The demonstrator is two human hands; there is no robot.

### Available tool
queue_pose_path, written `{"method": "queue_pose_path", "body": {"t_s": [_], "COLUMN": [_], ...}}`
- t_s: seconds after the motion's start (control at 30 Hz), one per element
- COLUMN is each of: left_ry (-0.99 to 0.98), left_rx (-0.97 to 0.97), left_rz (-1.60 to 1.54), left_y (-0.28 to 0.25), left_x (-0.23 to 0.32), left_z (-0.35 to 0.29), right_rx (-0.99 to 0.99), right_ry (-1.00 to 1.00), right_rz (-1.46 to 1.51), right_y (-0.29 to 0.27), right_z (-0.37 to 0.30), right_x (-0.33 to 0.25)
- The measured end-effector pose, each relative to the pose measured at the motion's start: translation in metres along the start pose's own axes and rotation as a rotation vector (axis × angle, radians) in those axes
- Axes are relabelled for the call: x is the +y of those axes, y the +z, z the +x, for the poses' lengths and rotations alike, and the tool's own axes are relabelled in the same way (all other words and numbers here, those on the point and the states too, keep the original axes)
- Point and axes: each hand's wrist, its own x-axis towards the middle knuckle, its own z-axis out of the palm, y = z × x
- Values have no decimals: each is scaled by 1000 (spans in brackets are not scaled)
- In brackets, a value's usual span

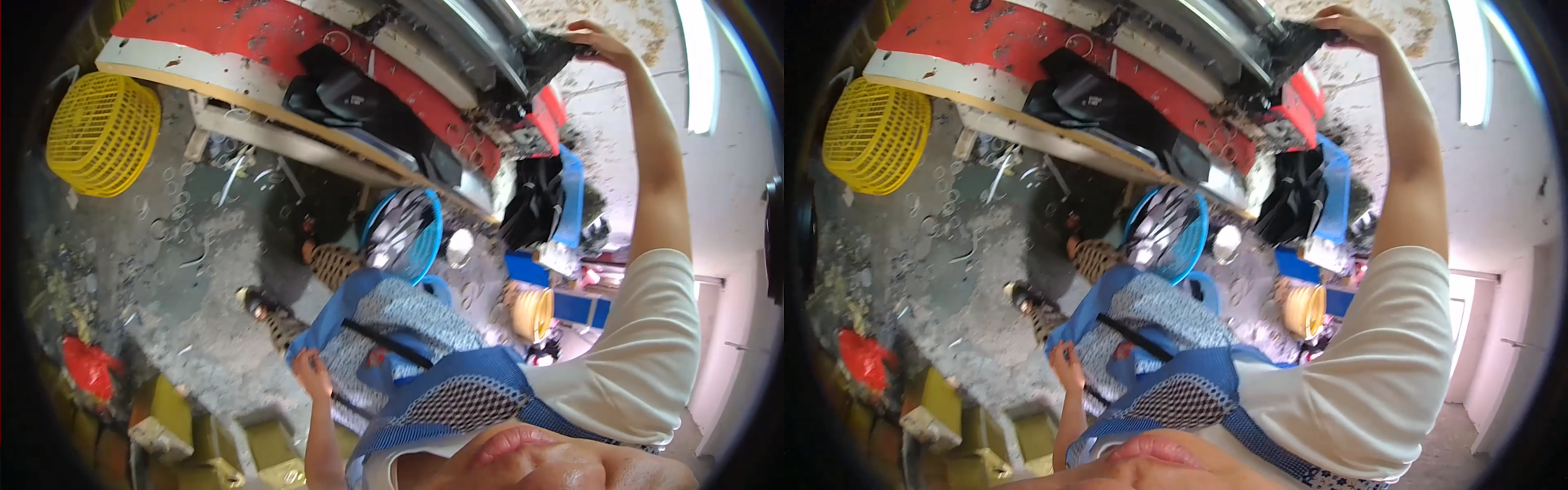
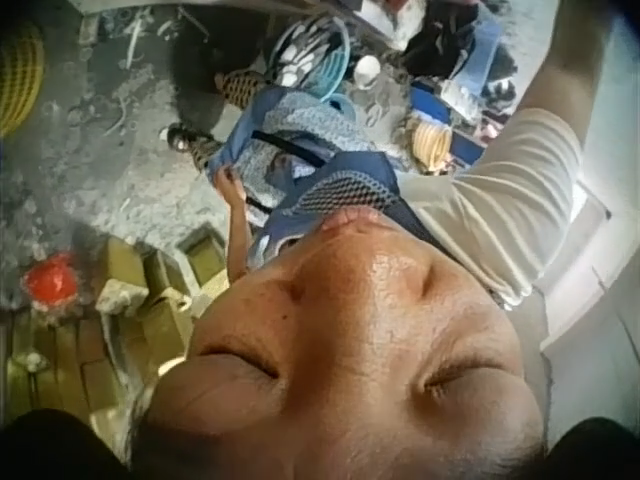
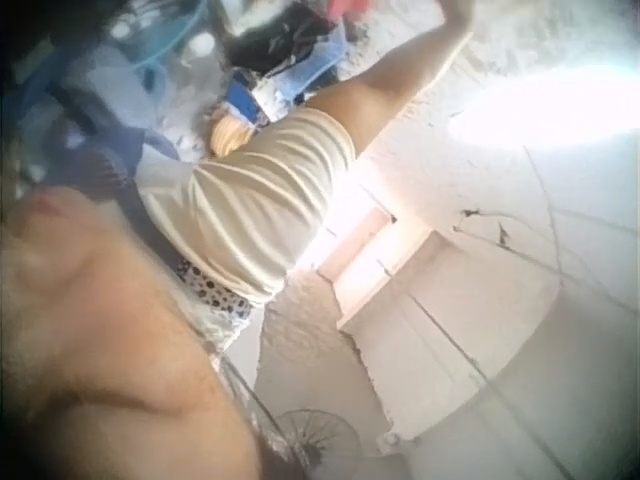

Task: Applying adhesive to shoe upper components using a mechanical glue roller machine.

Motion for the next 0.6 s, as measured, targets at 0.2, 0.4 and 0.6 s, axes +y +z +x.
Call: {"method": "queue_pose_path", "body": {"t_s": [0.2,0.4,0.6], "left_ry": [-138,-34,531], "left_rx": [-41,-203,-242], "left_rz": [69,10,143], "left_y": [-40,-93,-48], "left_x": [59,183,397], "left_z": [26,97,194], "right_rx": [27,771,724], "right_ry": [31,-309,-393], "right_rz": [-106,-306,400], "right_y": [7,31,118], "right_z": [25,-63,-170], "right_x": [24,-16,68]}}
